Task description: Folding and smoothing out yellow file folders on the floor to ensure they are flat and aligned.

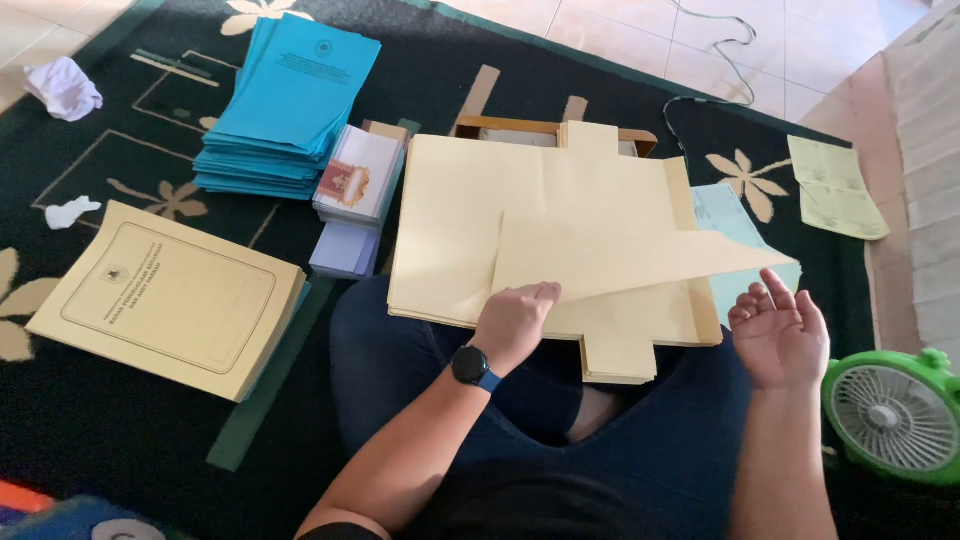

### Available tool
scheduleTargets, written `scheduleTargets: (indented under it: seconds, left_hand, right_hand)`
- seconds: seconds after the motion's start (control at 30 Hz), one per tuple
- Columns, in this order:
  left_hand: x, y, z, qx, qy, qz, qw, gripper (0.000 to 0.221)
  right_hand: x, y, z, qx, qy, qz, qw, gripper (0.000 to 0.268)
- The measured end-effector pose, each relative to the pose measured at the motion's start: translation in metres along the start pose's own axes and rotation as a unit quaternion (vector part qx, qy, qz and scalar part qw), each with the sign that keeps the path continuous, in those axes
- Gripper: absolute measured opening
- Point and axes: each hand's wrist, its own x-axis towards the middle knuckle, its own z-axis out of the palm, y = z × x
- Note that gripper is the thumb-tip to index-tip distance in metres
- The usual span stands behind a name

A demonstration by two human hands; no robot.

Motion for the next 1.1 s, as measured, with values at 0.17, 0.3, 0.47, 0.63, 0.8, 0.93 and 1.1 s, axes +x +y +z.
scheduleTargets:
  seconds: [0.17,0.3,0.47,0.63,0.8,0.93,1.1]
  left_hand:
    - [0.004,0.015,0.005,-0.16,0.056,-0.058,0.984,0.026]
    - [0.02,0.032,-0.021,-0.346,0.104,-0.146,0.921,0.016]
    - [0.048,0.009,-0.004,-0.369,0.091,-0.235,0.894,0.03]
    - [0.031,-0.042,0.053,-0.292,-0.004,-0.374,0.88,0.034]
    - [0.018,-0.056,0.081,-0.177,-0.073,-0.445,0.875,0.031]
    - [0.018,-0.061,0.085,-0.183,-0.063,-0.451,0.871,0.031]
    - [0.017,-0.055,0.08,-0.191,-0.049,-0.458,0.867,0.03]
  right_hand:
    - [0.001,0.033,-0.001,-0.31,-0.051,-0.032,0.949,0.052]
    - [-0.002,0.059,0.004,-0.419,-0.123,-0.138,0.889,0.061]
    - [0.0,0.052,0.023,-0.518,-0.086,-0.136,0.84,0.033]
    - [0.042,0.087,-0.025,-0.533,-0.012,-0.063,0.844,0.033]
    - [0.065,0.094,-0.049,-0.738,0.042,0.003,0.673,0.053]
    - [0.06,0.094,-0.038,-0.729,0.042,0.03,0.683,0.042]
    - [0.053,0.091,-0.036,-0.61,0.049,0.059,0.788,0.039]
